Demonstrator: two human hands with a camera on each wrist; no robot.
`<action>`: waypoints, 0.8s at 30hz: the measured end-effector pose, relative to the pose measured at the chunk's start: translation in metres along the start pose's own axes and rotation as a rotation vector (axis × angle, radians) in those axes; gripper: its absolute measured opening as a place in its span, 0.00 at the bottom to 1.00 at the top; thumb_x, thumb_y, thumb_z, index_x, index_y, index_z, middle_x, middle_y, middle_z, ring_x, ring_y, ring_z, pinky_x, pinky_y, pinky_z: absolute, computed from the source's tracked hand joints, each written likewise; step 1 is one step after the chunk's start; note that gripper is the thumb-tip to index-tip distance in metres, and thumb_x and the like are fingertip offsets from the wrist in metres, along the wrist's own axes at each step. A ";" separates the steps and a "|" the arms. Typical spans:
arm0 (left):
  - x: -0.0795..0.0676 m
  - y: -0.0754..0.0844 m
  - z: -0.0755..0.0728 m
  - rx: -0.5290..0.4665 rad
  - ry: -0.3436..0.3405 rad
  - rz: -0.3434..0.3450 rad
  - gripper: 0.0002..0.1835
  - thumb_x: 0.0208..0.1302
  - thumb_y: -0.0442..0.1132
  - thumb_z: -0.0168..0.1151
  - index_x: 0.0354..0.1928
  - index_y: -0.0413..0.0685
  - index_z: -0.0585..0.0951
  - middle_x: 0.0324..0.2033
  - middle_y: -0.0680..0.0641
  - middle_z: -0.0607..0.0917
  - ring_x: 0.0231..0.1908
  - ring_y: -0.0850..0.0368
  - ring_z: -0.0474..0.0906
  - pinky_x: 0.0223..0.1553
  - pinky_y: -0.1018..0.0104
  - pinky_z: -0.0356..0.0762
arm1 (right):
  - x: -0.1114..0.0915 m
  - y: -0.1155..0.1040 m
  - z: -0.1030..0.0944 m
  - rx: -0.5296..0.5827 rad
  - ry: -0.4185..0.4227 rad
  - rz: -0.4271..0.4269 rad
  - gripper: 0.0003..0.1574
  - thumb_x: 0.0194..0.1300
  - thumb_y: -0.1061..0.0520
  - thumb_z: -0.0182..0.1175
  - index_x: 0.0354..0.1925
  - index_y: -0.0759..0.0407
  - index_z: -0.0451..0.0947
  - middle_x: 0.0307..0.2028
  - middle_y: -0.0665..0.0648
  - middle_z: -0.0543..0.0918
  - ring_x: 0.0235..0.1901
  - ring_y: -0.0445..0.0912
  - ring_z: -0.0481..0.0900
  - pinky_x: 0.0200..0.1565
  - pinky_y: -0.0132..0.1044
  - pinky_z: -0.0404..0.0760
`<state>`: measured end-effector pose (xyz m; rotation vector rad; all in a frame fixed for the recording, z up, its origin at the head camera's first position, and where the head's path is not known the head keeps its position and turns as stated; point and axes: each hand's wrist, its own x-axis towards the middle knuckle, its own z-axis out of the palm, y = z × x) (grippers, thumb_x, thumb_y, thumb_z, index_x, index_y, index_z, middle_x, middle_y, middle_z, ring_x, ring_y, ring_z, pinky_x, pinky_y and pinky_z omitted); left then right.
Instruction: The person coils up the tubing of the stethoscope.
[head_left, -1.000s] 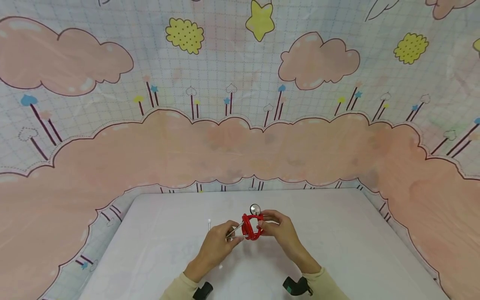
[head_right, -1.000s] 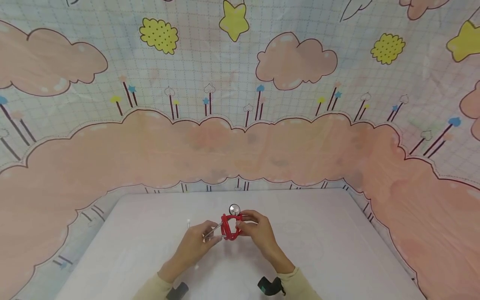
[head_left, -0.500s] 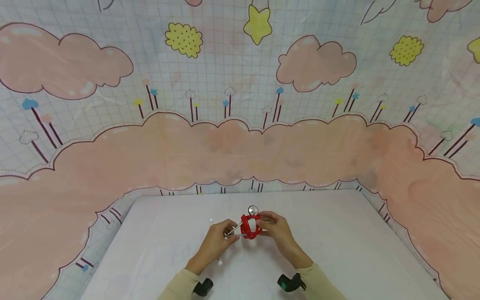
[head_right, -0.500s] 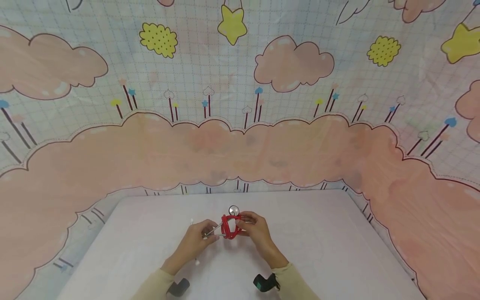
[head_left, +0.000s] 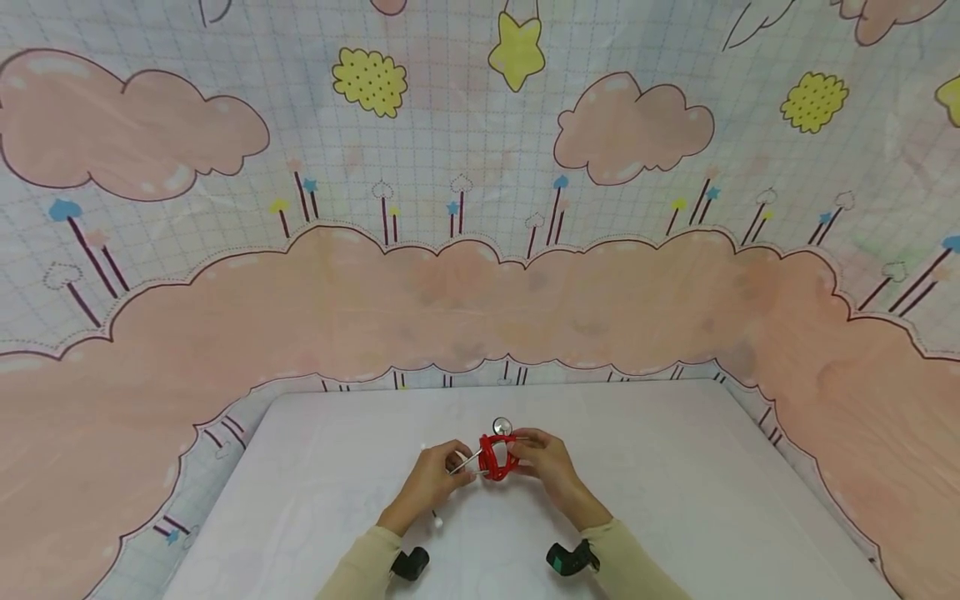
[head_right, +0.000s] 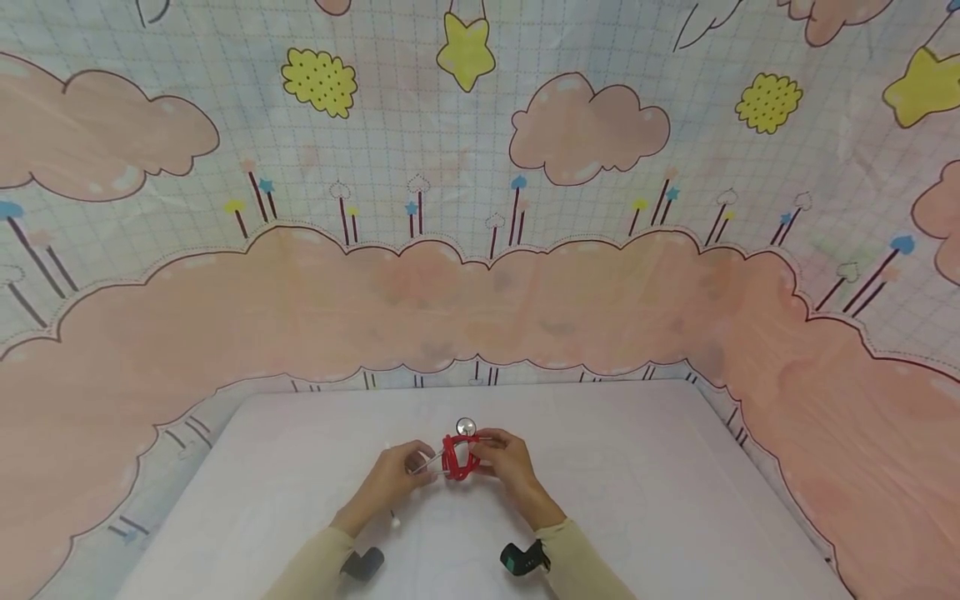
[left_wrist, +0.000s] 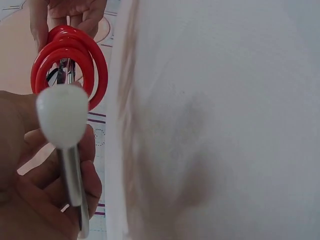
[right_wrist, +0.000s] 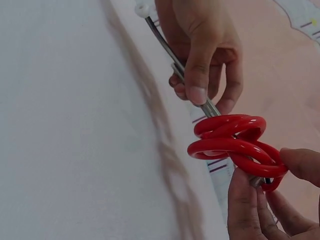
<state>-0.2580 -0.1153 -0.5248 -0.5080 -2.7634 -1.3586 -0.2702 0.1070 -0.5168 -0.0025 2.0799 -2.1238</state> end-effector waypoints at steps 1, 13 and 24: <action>0.000 -0.001 0.000 0.000 -0.007 -0.005 0.13 0.55 0.36 0.72 0.42 0.46 0.81 0.26 0.52 0.81 0.27 0.64 0.73 0.28 0.72 0.71 | 0.000 0.001 0.000 -0.002 -0.001 0.006 0.26 0.65 0.57 0.63 0.57 0.69 0.73 0.46 0.63 0.83 0.39 0.43 0.80 0.46 0.44 0.85; 0.001 -0.005 0.005 0.050 -0.009 0.030 0.11 0.54 0.31 0.71 0.39 0.42 0.82 0.27 0.50 0.83 0.29 0.63 0.73 0.30 0.73 0.70 | 0.003 0.012 -0.007 -0.100 -0.016 0.042 0.29 0.64 0.54 0.65 0.59 0.65 0.72 0.49 0.63 0.83 0.42 0.45 0.81 0.48 0.39 0.83; 0.004 -0.014 0.002 0.032 0.026 0.032 0.12 0.58 0.35 0.70 0.43 0.42 0.82 0.35 0.48 0.85 0.35 0.60 0.80 0.38 0.68 0.79 | 0.002 0.012 -0.015 -0.013 0.004 0.015 0.31 0.64 0.60 0.64 0.61 0.71 0.68 0.49 0.63 0.82 0.41 0.45 0.82 0.47 0.41 0.84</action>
